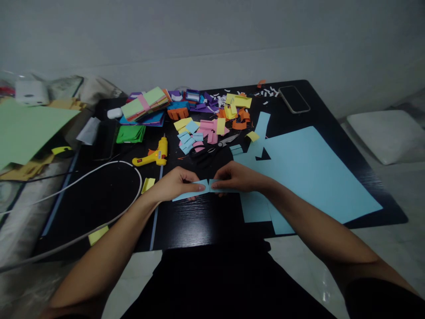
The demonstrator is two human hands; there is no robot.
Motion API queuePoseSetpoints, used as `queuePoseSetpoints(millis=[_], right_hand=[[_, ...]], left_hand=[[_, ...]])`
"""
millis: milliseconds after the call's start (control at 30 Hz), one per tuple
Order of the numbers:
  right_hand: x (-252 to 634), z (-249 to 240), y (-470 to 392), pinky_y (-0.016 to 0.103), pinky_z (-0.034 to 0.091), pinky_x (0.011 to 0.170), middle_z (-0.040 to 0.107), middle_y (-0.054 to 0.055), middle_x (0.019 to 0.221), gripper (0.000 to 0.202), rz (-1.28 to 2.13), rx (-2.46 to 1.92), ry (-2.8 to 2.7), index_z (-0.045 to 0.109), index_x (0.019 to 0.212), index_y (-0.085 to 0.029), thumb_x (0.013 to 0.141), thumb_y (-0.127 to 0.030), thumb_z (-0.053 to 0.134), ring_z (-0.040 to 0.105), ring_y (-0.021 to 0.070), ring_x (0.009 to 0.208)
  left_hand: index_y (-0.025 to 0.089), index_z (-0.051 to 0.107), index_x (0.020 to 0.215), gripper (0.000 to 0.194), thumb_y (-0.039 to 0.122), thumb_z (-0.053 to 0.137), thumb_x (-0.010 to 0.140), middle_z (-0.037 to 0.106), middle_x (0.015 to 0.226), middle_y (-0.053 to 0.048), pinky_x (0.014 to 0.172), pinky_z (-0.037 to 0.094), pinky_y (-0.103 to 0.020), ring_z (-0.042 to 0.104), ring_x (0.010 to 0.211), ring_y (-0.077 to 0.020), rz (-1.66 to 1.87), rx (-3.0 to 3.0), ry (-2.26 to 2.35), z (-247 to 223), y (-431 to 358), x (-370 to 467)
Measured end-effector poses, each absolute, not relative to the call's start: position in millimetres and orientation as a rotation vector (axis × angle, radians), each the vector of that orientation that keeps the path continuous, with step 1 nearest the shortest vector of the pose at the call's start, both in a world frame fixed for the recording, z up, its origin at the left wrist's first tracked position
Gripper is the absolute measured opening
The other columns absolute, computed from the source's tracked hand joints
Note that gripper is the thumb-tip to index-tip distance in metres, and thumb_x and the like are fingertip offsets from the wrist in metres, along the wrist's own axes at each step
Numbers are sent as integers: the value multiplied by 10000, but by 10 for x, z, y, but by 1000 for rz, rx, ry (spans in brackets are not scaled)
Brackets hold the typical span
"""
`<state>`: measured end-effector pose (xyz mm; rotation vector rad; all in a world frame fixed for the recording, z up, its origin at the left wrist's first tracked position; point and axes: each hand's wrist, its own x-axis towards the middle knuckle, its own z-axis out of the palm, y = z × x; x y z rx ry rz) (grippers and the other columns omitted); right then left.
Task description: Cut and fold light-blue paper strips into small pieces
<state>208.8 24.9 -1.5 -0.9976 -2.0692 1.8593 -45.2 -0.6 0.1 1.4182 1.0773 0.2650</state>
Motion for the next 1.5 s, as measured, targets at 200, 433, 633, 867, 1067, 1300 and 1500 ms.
queuePoseSetpoints(millis=[200,433,633,867,1067,1300,1500], right_hand=[[2087,62,244,242,402,600,705,12,732,284,1891,-939,-2164,764,866,-148,848,-431,764,576,112,641],[2060,67,221,246,427,658,703,9,765,305,1932,-749,-2275,767,909,-140,891,-442,729,590,119,693],[2060,91,210,248,462,713,730,22,834,279,1946,-654,-2272,760,954,-138,902,-410,727,634,136,757],[2062,101,202,267,496,778,764,46,898,242,2031,-662,-2197,769,1004,-144,866,-342,771,679,152,823],[2044,67,193,253,482,728,761,27,838,189,1953,-721,-2231,779,927,-160,888,-342,750,673,138,777],[2044,35,207,245,464,703,756,22,815,206,1880,-701,-2275,789,915,-158,889,-359,751,655,130,752],[2029,-6,187,228,409,608,729,7,741,235,1856,-733,-2301,800,891,-145,868,-377,775,598,104,648]], left_hand=[[142,765,784,270,403,744,853,708,665,-10,551,429,-192,603,606,-112,280,1546,985,19,-10,-438],[157,776,926,224,367,745,854,729,798,-7,671,463,-214,627,719,-133,202,1642,831,48,-30,-425],[151,775,913,197,336,734,858,731,790,-5,684,465,-213,633,728,-137,176,1667,796,93,-36,-425],[154,782,900,207,355,757,856,733,757,-13,659,472,-209,644,698,-131,203,1614,828,20,-28,-451],[151,777,937,245,386,723,896,757,828,-34,710,493,-227,674,759,-151,211,1682,812,43,-35,-455],[176,784,983,189,341,721,917,774,907,-41,750,488,-211,711,816,-146,276,1977,761,146,-55,-435],[166,779,969,154,285,684,946,774,886,-40,720,476,-196,707,787,-129,302,2003,707,135,-92,-381]])
